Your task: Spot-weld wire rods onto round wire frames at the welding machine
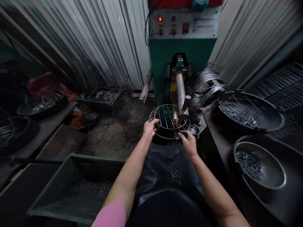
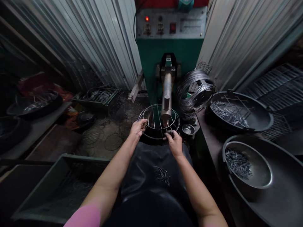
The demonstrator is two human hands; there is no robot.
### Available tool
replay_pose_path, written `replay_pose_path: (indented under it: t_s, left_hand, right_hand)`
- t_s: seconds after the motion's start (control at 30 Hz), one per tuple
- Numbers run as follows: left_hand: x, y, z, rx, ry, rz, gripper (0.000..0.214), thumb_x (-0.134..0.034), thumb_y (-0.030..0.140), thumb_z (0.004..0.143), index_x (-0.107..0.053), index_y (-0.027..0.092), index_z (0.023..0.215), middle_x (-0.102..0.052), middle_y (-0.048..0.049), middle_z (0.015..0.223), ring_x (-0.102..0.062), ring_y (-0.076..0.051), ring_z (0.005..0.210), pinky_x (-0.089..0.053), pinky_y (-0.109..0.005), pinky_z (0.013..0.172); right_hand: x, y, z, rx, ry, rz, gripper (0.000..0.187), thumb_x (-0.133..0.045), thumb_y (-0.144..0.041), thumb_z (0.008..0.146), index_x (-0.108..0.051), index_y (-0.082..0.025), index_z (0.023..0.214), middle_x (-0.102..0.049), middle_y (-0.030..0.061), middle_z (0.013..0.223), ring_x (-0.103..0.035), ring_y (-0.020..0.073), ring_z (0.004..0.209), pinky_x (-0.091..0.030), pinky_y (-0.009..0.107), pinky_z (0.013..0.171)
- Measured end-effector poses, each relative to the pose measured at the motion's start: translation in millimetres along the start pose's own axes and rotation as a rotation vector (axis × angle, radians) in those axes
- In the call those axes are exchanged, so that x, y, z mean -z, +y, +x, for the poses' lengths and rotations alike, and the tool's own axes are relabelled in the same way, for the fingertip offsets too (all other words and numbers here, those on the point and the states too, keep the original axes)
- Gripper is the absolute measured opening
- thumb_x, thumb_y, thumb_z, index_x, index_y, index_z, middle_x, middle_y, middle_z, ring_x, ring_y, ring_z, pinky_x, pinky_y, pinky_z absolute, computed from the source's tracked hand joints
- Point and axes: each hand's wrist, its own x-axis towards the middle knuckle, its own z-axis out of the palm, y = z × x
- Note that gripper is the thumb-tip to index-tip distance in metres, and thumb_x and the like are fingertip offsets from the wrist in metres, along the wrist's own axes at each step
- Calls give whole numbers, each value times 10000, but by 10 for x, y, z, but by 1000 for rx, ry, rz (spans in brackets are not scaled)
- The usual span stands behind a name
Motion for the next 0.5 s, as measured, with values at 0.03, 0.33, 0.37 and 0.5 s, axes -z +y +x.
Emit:
replay_pose_path:
  t_s: [0.03,0.33,0.37,0.5]
  left_hand:
    - [1,-10,0,2,-4,-3,315,-711,207,439,-470,167,637,-346,91,501,-251,-14,394,-136,-164,369]
    - [37,-6,-93,-6,7,-34,354,-714,202,421,-473,170,678,-364,90,518,-252,-12,398,-113,-161,371]
    - [35,-1,-98,-4,7,-39,350,-712,199,422,-472,170,675,-358,92,516,-244,-12,396,-114,-161,370]
    - [19,-2,-98,0,10,-71,340,-710,190,419,-465,168,654,-360,89,515,-249,-14,395,-119,-157,361]
  right_hand:
    - [1,2,0,-4,0,0,303,-659,-473,681,-578,-185,729,-615,2,674,-631,162,541,-477,266,529]
    - [13,-11,-47,15,3,-20,315,-655,-505,671,-575,-204,719,-645,25,716,-640,182,561,-487,280,516]
    - [14,-12,-46,23,6,-27,311,-655,-499,674,-575,-202,723,-643,22,717,-638,178,554,-486,278,519]
    - [19,-25,-37,69,16,-65,283,-650,-461,691,-578,-191,733,-633,10,712,-642,166,558,-477,262,535]
